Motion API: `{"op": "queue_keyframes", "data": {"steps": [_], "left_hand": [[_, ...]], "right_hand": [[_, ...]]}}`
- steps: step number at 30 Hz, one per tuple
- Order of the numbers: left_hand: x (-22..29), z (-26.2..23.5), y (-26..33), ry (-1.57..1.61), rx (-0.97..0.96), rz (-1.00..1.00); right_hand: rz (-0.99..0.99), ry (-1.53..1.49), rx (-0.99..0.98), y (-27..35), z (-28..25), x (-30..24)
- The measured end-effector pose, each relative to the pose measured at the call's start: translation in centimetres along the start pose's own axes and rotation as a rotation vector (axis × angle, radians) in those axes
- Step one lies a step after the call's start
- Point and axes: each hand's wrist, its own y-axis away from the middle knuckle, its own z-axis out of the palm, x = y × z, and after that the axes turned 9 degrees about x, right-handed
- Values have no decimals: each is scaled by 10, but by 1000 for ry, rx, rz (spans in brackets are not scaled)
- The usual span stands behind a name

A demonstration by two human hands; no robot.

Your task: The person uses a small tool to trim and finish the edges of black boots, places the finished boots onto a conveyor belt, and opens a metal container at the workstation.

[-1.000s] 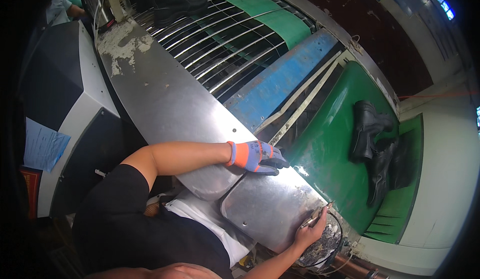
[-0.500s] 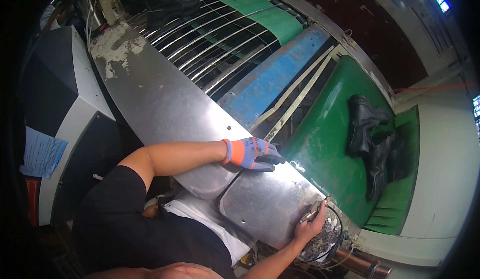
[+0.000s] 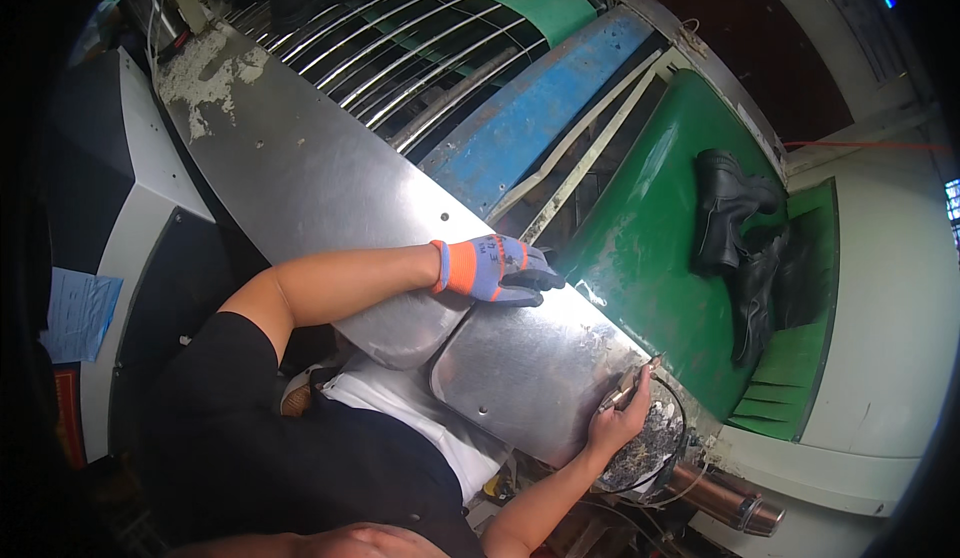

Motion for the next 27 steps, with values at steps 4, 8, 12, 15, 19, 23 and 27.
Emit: {"op": "queue_keyframes", "data": {"steps": [4,8,12,15,19,23,27], "left_hand": [[4,-4,-1,-2,-14,-22],[3,-4,0,-8,-5,-6],[2,-4,-2,-15,-18,-12],[0,-2,-1,-22,-9,7],[1,-4,-2,-19,-29,-4],[4,-5,-1,-18,-20,-11],[3,-5,-1,-33,-21,2]], "right_hand": [[32,-19,-3,-1,1,-3],[-2,-27,6,-2,1,-2],[23,-55,-2,0,2,4],[6,-31,-33,2,0,9],[31,-34,-41,2,-1,7],[39,-32,-46,1,-1,6],[25,-58,13,0,1,1]]}}
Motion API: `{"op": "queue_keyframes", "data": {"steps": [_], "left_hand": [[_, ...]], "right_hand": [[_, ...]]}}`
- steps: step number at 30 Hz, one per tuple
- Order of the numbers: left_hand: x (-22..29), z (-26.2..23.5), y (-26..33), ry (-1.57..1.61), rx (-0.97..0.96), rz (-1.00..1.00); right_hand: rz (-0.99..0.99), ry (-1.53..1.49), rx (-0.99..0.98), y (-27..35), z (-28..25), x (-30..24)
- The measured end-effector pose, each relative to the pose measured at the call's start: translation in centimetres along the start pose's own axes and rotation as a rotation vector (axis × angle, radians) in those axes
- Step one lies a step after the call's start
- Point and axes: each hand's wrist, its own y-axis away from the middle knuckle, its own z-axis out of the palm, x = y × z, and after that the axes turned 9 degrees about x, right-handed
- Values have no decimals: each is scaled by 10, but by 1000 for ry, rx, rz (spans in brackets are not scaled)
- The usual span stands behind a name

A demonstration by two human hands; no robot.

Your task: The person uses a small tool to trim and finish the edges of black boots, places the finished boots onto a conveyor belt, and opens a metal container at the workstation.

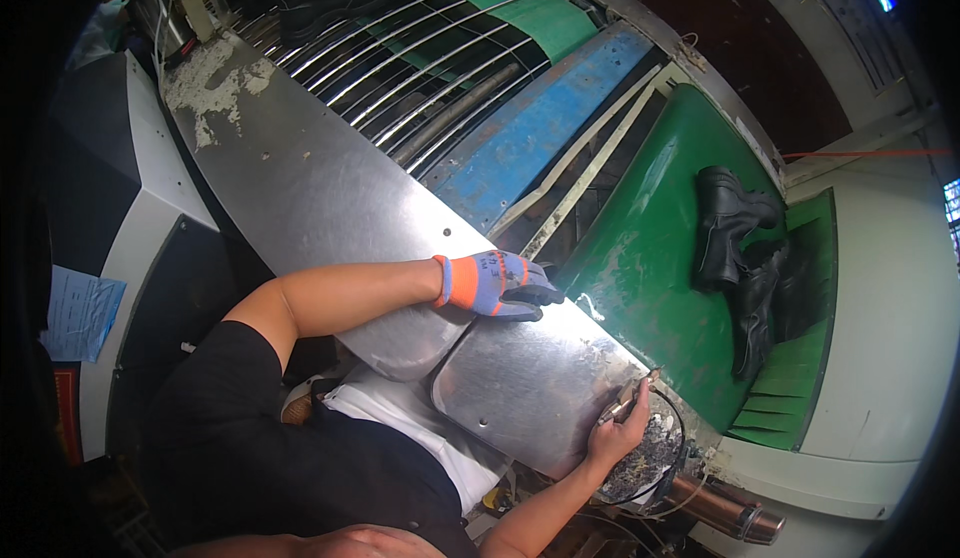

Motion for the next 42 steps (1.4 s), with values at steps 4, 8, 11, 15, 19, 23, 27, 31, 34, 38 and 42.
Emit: {"op": "queue_keyframes", "data": {"steps": [4,8,11,15,19,23,27,31,34,38,42], "left_hand": [[-2,2,0,13,-16,-15],[-3,2,0,23,-12,-9],[-3,2,1,23,-1,9],[-4,2,0,19,-5,15],[-3,2,0,32,4,24],[0,1,1,15,9,16],[-4,3,1,11,16,29],[-1,1,0,9,3,15],[-3,2,0,13,6,13],[-2,2,1,30,17,27],[-3,2,1,5,14,28]], "right_hand": [[0,4,-1,0,0,0],[-2,-8,6,0,1,-2],[-9,6,6,0,0,-3],[-24,34,-3,-1,0,-3],[1,18,-39,2,-1,6],[-8,34,-37,2,-1,10],[-34,40,-32,1,-1,8],[12,5,-6,1,0,2],[40,20,-21,1,-1,2],[57,43,-37,2,-2,4],[24,11,-13,0,-1,3]]}}
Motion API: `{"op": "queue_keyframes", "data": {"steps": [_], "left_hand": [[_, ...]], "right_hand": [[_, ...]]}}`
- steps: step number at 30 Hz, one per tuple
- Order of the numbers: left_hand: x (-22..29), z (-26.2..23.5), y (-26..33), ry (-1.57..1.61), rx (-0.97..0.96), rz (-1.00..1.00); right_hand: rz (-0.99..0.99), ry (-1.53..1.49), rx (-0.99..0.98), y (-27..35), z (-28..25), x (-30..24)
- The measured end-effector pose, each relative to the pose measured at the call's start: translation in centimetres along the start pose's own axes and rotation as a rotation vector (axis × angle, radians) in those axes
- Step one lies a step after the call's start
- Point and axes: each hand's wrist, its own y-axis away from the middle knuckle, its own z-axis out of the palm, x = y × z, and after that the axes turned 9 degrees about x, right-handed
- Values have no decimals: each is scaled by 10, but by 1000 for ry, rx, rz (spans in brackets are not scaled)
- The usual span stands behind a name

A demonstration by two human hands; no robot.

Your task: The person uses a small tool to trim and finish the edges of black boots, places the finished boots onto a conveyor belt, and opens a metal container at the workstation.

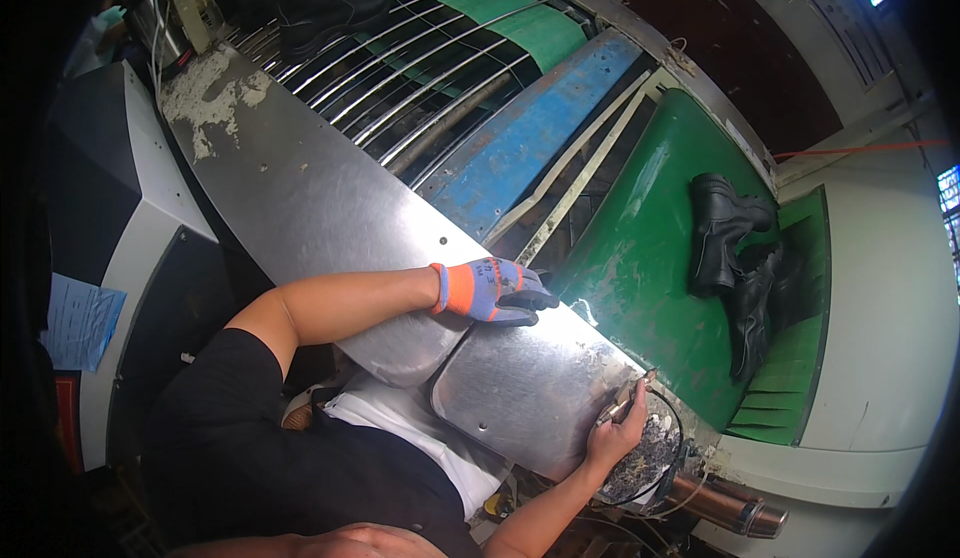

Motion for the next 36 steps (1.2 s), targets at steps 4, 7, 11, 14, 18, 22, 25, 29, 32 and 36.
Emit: {"op": "queue_keyframes", "data": {"steps": [4,7,11,14,18,22,25,29,32,36], "left_hand": [[3,-2,-1,11,-25,-31],[4,-2,-1,33,-22,-31],[5,-4,-1,27,-22,-34],[6,-5,-2,26,-25,-38],[7,-5,-2,22,-30,-41],[7,-5,-2,24,-26,-34],[6,-5,-2,24,-31,-31],[9,-7,-2,13,-37,-40],[7,-5,-2,12,-33,-34],[8,-6,-2,16,-39,-36]], "right_hand": [[8,15,-14,1,-1,4],[-22,25,-13,2,0,7],[-45,21,13,-1,0,-2],[-54,21,28,-1,0,-5],[-34,10,24,-1,0,-6],[-15,-1,15,0,0,-3],[-20,3,14,0,0,-3],[-35,12,12,0,0,-2],[-45,16,8,-1,0,-3],[-39,13,13,-1,-1,-5]]}}
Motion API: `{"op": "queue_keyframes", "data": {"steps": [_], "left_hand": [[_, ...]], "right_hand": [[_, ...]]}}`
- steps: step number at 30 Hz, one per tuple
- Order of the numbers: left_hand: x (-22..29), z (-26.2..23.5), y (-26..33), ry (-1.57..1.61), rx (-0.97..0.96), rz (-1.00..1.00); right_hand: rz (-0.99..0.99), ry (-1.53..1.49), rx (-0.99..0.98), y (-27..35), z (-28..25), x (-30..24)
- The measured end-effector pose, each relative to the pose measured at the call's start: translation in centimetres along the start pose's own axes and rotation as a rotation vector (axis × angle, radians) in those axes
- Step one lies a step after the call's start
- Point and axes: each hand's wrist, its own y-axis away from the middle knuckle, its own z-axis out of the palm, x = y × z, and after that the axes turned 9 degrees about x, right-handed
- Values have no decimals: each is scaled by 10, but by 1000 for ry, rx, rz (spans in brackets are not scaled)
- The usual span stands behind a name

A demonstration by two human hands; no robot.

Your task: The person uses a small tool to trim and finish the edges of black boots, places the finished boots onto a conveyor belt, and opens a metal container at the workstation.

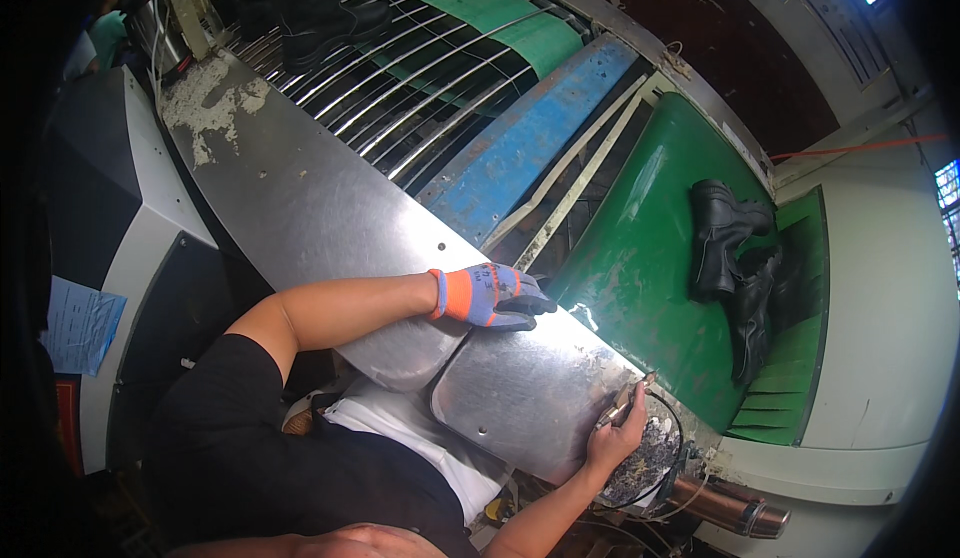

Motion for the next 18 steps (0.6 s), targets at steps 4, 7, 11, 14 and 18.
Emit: {"op": "queue_keyframes", "data": {"steps": [4,7,11,14,18], "left_hand": [[-1,0,0,-5,11,18],[-4,3,1,-8,18,30],[-1,0,0,7,0,7],[1,-1,0,2,3,7],[-1,0,1,-6,6,16]], "right_hand": [[-9,-2,3,0,1,3],[0,0,1,1,1,4],[18,-13,-1,1,1,2],[8,-17,2,1,1,2],[-3,-24,0,1,1,4]]}}
